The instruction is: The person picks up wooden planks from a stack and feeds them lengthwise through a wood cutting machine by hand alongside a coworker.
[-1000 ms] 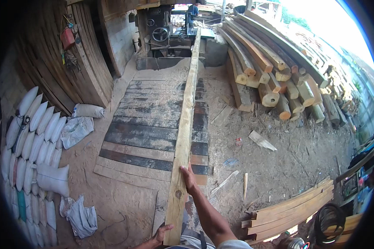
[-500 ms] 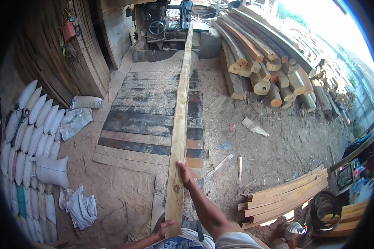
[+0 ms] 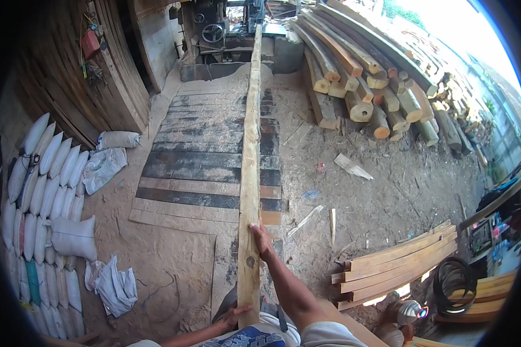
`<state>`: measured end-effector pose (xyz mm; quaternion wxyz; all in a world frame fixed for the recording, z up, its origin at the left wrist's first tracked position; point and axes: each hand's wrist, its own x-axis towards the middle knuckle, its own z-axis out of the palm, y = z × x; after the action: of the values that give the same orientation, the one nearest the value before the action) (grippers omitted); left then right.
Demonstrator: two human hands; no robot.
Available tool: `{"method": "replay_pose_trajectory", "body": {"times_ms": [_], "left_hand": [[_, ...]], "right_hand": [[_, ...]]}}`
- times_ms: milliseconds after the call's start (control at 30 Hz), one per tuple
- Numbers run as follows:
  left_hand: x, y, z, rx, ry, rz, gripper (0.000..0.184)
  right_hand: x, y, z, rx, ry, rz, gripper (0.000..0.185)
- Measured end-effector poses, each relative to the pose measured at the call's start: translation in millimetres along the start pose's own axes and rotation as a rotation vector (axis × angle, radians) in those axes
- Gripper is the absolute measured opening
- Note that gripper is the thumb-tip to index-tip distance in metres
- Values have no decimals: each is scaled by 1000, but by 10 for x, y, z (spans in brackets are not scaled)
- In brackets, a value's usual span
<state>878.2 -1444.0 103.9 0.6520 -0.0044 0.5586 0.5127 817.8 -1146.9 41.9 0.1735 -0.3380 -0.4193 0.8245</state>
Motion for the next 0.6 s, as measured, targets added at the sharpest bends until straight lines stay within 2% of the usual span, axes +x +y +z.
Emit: {"method": "replay_pose_trajectory", "body": {"times_ms": [433, 600], "left_hand": [[754, 37, -237, -84, -73, 71, 65], [653, 404, -159, -26, -20, 30, 65]], "right_hand": [[672, -127, -72, 0, 20, 3, 60], [673, -351, 57, -23, 36, 30, 60]]}}
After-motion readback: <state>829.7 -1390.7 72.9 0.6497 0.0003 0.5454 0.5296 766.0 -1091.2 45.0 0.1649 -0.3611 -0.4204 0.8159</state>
